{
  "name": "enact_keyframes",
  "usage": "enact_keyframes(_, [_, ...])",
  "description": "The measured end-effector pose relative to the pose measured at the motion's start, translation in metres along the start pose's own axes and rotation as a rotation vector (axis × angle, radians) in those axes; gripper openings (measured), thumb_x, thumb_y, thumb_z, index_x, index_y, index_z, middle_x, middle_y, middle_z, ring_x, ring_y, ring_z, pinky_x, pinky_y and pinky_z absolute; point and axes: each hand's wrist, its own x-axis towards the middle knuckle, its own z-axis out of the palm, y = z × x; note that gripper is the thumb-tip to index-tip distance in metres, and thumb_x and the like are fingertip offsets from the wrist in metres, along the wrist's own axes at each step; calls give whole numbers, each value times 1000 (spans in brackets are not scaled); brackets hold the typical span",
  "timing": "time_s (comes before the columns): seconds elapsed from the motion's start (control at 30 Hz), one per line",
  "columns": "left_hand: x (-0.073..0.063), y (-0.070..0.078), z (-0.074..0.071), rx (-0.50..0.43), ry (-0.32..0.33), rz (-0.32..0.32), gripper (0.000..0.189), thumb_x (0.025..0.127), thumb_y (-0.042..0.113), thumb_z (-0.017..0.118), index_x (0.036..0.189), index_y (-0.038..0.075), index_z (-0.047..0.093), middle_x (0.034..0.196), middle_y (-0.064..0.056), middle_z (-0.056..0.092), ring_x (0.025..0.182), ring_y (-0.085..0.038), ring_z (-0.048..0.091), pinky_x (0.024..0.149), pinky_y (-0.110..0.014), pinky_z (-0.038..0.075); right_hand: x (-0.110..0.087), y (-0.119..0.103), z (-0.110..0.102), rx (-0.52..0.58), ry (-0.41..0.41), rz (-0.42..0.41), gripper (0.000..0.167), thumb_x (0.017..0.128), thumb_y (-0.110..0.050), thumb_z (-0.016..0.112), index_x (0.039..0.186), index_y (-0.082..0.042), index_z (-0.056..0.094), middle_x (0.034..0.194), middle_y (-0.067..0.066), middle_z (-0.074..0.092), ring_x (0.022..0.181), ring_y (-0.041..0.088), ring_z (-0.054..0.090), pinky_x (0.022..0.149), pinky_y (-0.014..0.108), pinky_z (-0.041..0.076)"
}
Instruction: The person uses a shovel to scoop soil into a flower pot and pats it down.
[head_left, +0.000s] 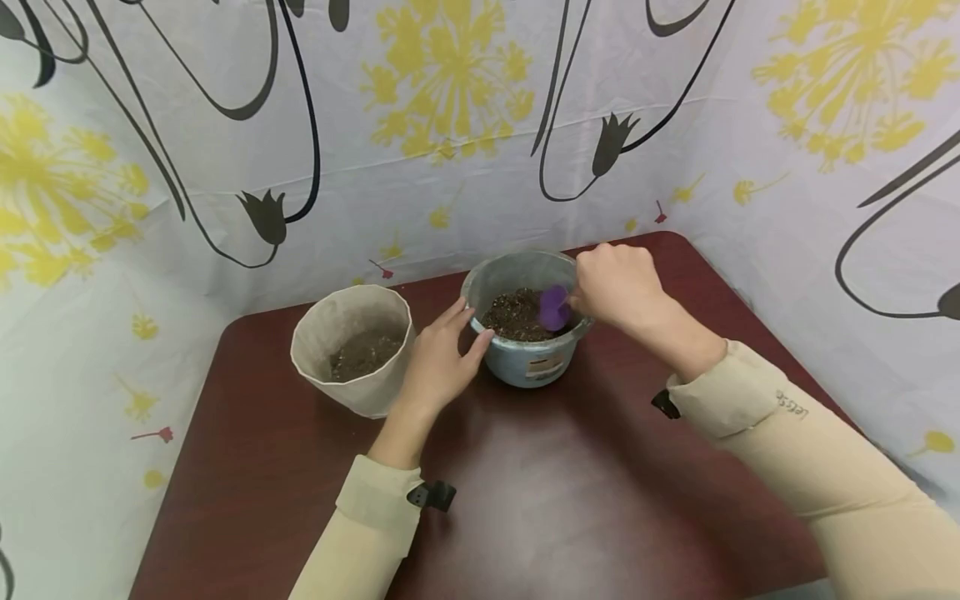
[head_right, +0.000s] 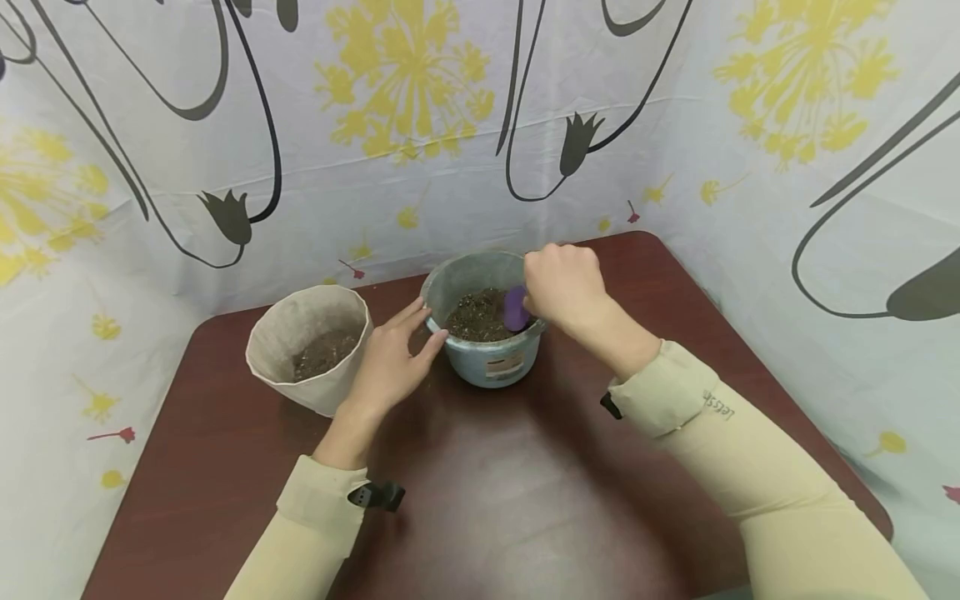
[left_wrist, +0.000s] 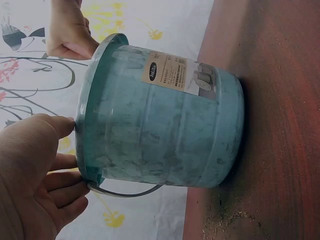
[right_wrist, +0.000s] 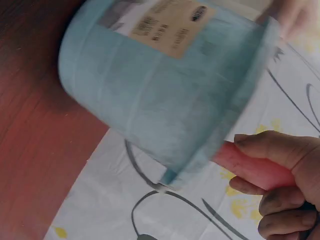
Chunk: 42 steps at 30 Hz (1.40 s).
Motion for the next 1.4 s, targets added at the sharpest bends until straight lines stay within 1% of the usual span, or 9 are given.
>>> enact_keyframes(0.2, [0,0,-2,13,-23,-16,59,99,43,64,138,0,60,152,-12,49,133,-34,54,110,-45,43,4,-3,-12,-89,204,-153,38,78,-19,84,54,-11,57,55,9,55,47,34,55,40,53,47])
enact_keyframes(0.33, [0,1,-4,21,-42,-26,64,99,47,63,142,-1,57,155,-11,46,134,-32,52,111,-45,43,5,-8,-9,-202,289,-321,50,80,11,65,48,-16,37,49,-1,34,44,17,33,33,39,36])
enact_keyframes(0.5, [1,2,-7,15,-61,-31,68,99,48,63,144,-1,54,157,-11,43,135,-32,51,111,-45,43,10,-6,-2,-317,249,-488,57,73,23,49,56,-21,18,62,-6,13,59,13,14,42,28,16])
enact_keyframes(0.63, [1,1,-10,10,-66,-41,69,98,49,63,146,-1,52,158,-10,42,134,-33,51,110,-47,43,19,2,-1,-304,128,-549,56,79,9,67,53,-19,26,56,-5,22,52,11,20,40,29,25])
enact_keyframes(0.77, [-1,0,-8,-7,-88,-58,72,98,51,62,148,1,50,159,-8,39,136,-32,50,111,-48,42,23,11,0,-188,-28,-519,39,84,-17,80,55,-17,54,55,1,49,45,17,44,41,37,42])
enact_keyframes(0.9, [-3,-1,-5,-32,-99,-57,73,99,52,60,149,1,48,160,-8,37,137,-32,48,112,-47,41,20,18,6,-53,-122,-432,31,85,-24,81,61,-17,63,58,1,55,48,18,50,44,38,44])
enact_keyframes(1.17, [-4,0,-1,-65,-74,-44,73,98,51,61,148,0,48,159,-9,37,138,-33,46,113,-46,40,9,31,27,197,-149,-215,31,83,-32,82,63,-18,65,58,-2,58,54,19,56,46,38,44])
enact_keyframes(1.33, [-5,-1,-1,-65,-61,-46,72,98,50,62,148,0,49,159,-8,38,138,-32,46,113,-46,39,7,29,37,322,-143,-137,29,84,-39,81,63,-21,74,67,-4,66,63,19,61,48,39,47])
enact_keyframes(1.4, [-5,-1,0,-62,-59,-48,71,98,50,62,147,0,50,159,-8,38,139,-32,46,114,-46,39,6,27,41,356,-140,-120,35,84,-40,81,57,-22,70,60,-6,61,59,16,57,47,37,45])
